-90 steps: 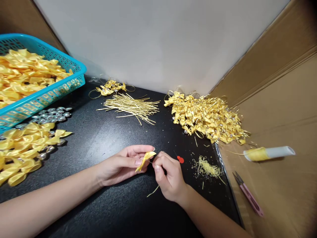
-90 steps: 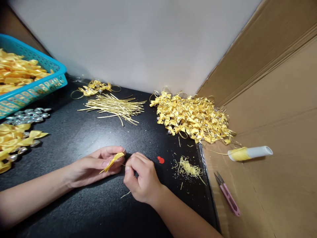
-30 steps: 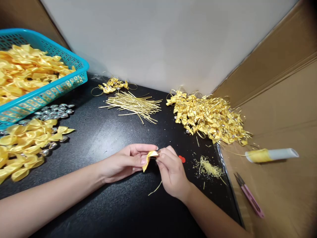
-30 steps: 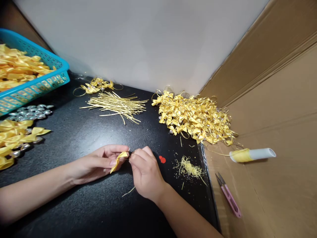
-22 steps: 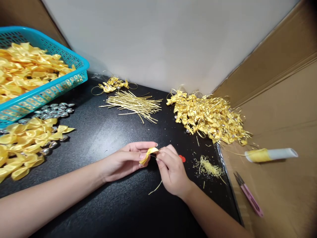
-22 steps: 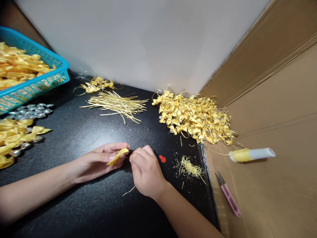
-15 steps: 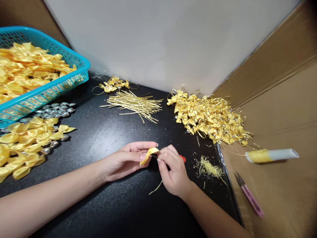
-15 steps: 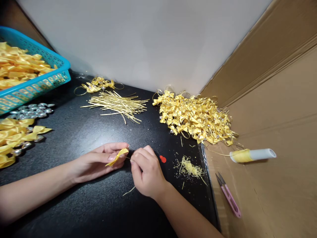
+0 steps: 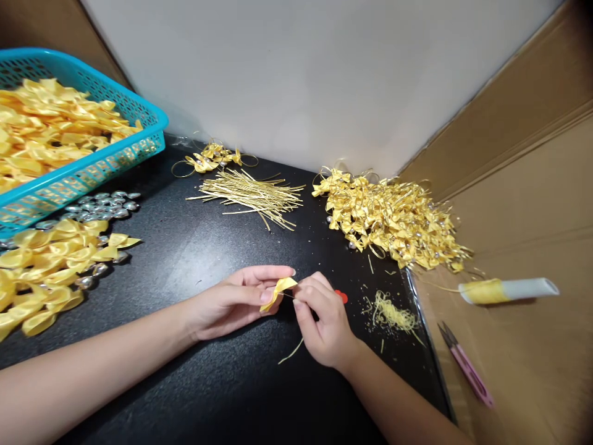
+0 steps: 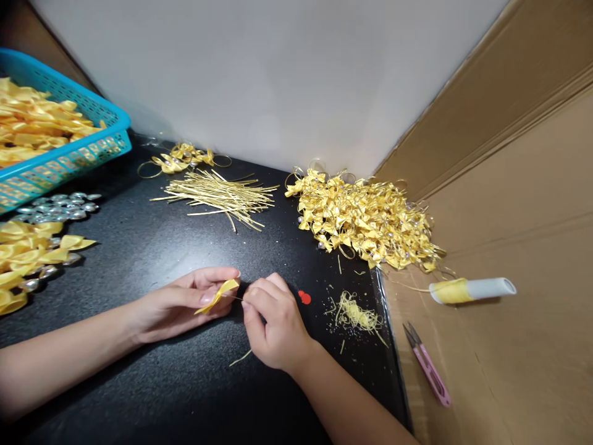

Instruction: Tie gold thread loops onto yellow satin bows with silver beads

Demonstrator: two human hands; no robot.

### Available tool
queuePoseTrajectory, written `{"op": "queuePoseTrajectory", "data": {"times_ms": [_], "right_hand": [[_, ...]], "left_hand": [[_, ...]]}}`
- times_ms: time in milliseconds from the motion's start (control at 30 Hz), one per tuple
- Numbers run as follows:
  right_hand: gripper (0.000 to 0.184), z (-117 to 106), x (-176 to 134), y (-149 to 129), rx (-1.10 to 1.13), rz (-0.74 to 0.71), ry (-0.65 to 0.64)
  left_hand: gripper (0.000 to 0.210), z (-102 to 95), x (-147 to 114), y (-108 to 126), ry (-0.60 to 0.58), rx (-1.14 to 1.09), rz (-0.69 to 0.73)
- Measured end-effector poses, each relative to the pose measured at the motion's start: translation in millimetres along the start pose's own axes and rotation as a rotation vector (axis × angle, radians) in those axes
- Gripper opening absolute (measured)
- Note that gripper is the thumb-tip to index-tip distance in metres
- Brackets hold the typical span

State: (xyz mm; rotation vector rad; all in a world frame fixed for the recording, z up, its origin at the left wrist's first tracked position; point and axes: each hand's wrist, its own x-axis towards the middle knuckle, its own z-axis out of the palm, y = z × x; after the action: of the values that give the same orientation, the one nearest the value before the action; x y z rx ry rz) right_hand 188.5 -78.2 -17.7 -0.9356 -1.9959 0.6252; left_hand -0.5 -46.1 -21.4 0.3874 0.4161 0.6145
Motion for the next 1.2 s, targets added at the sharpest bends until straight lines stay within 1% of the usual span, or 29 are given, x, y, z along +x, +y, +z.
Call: {"op": "queuePoseTrajectory", "data": {"times_ms": [533,900,1200], "right_hand": [[0.018,-0.6,-0.4,1.1,0.011,-0.019,-0.017],[0.018,-1.4,0.3,-0.5,0.014,-0.006,-0.008],[0.018,-1.8,1.1,-0.5,0.030,-0.027,-0.008]], "left_hand": [[0.034,-2.8,0.5,-1.0,0.027,-0.009,-0.006],[0.032,-0.6,-0.4,-0.9,0.017,-0.005,-0.004],[0.033,-2.2,0.6,-0.9,0.020,-0.002,-0.009]]}}
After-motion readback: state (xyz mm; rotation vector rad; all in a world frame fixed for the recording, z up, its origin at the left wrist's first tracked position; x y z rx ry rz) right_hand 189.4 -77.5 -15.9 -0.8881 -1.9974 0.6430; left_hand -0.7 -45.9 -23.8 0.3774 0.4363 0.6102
